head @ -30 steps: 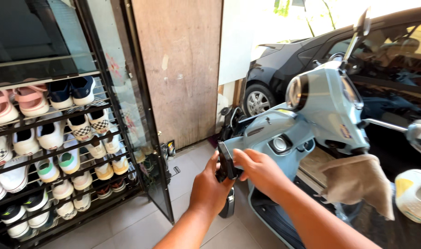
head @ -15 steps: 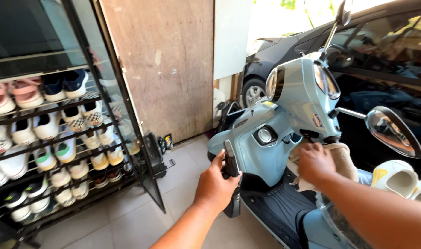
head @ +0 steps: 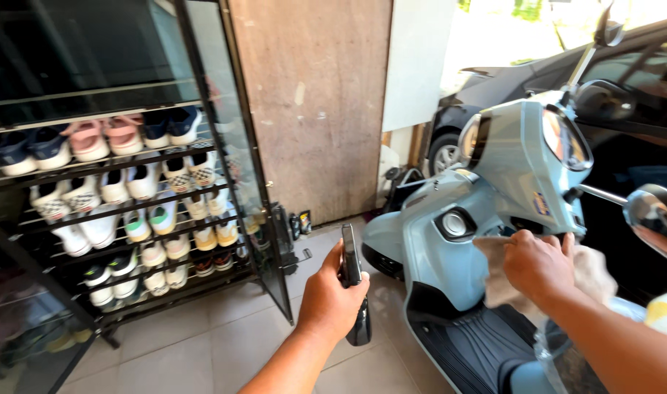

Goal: The person reorganizes shoe boxes in a cabinet, removes a pair of shoes to clear space, and سپس uses a spray bottle and a cloth to wipe down the glass shelves.

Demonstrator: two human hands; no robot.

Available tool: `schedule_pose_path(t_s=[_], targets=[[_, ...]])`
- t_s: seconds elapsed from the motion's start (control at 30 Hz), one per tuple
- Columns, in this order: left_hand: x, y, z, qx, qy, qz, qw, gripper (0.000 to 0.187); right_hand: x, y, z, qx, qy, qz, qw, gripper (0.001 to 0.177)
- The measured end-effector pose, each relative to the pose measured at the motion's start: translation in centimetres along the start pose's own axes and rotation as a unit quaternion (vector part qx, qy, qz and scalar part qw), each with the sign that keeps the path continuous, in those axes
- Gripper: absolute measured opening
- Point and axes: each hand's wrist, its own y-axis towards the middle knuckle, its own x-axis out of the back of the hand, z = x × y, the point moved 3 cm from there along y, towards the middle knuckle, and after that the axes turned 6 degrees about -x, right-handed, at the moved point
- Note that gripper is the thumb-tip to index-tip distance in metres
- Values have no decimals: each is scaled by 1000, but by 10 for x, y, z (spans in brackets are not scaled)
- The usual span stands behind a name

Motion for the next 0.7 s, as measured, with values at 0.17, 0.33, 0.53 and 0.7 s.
schedule_pose_path(t_s=[0.17, 0.33, 0.53, 0.7], targets=[[32, -5, 7, -19, -13, -67, 997, 46, 38, -27, 65, -4, 143, 3, 990, 42], [77, -6, 14, -49, -36, -162, 985, 21, 87, -49, 153, 19, 366, 56, 929, 43], [152, -9, 18, -21, 11, -227, 974, 24, 112, -75, 265, 40, 602, 257, 755, 41], [229, -11, 31, -36, 35, -269, 962, 28, 131, -114, 359, 44, 640, 349, 683, 40]])
